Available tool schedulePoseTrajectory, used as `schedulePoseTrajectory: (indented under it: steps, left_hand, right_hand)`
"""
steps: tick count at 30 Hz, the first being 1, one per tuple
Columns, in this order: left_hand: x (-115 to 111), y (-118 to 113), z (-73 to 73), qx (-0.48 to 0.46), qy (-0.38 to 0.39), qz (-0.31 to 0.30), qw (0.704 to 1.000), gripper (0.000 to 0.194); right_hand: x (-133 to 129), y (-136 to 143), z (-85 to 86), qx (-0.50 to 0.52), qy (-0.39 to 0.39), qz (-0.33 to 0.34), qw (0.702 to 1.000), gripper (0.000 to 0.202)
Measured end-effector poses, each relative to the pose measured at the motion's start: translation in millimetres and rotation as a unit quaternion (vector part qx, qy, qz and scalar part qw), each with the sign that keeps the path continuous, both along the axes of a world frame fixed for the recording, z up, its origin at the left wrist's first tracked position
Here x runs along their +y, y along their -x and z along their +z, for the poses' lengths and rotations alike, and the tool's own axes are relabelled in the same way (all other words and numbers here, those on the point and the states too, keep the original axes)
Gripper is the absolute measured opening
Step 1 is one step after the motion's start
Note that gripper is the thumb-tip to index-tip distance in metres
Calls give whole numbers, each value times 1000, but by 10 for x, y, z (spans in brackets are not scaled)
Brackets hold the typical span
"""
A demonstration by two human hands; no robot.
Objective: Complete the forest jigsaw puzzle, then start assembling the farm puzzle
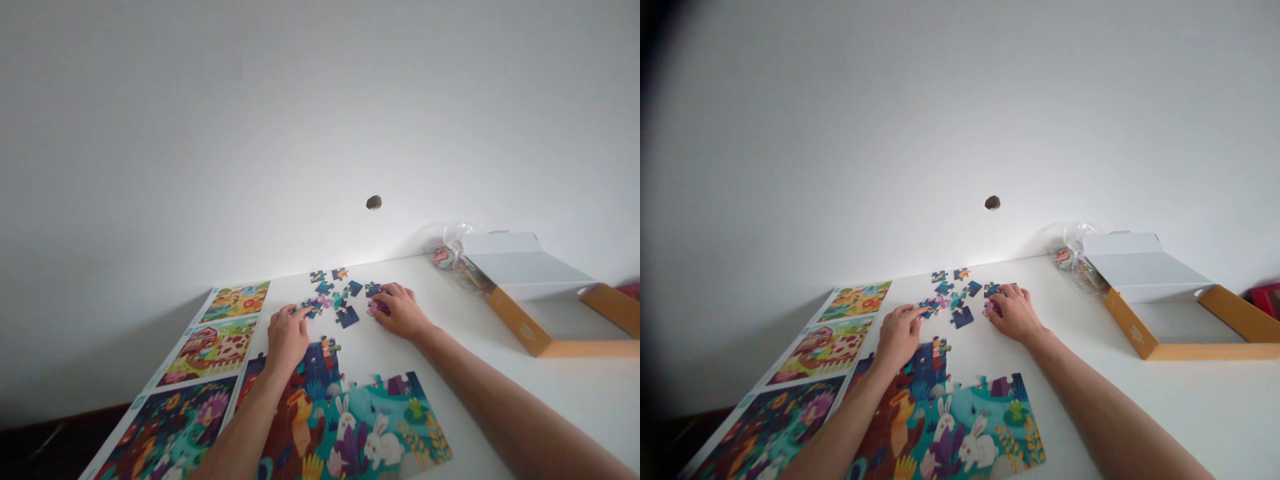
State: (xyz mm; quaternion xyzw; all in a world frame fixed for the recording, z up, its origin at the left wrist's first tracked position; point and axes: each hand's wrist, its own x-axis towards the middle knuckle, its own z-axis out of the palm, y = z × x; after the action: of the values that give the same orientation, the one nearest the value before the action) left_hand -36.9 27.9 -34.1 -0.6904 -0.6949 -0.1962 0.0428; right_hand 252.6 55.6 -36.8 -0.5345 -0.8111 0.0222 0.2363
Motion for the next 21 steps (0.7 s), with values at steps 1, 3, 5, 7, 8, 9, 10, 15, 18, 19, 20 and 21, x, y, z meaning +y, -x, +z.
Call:
schedulePoseTrajectory:
  steps: [1,3,5,7,8,9,10,15,18,19,20,21]
  left_hand:
    - [2,4,6,2,-1,0,1000,39]
    - [-12,-8,33,9,-3,-8,1000,38]
    - [-44,-47,68,22,-6,-32,999,38]
    - [-78,-92,94,35,-3,-68,997,38]
    - [-90,-108,100,37,0,-82,996,38]
    - [-98,-117,101,37,4,-90,995,37]
    - [-100,-117,99,35,6,-90,995,36]
    - [-76,-45,91,36,0,-29,999,33]
    - [-81,-37,119,38,1,-19,999,35]
    - [-87,-48,128,37,2,-38,999,36]
    - [-95,-67,135,36,2,-67,997,37]
    - [-104,-91,136,35,3,-102,994,39]
  right_hand:
    - [-9,12,9,-4,-4,5,1000,24]
    - [-36,43,39,-18,-10,30,999,27]
    - [-73,76,82,-40,-5,72,997,38]
    - [-114,109,129,-64,12,124,990,49]
    - [-135,124,151,-74,23,153,985,51]
    - [-155,137,169,-80,33,182,980,51]
    - [-171,148,183,-81,41,205,975,48]
    - [-184,165,182,-41,27,186,981,27]
    - [-153,161,160,-23,-5,138,990,14]
    - [-147,160,158,-20,-14,128,991,11]
    - [-146,162,159,-18,-20,123,992,10]
    - [-150,165,166,-18,-23,126,992,11]
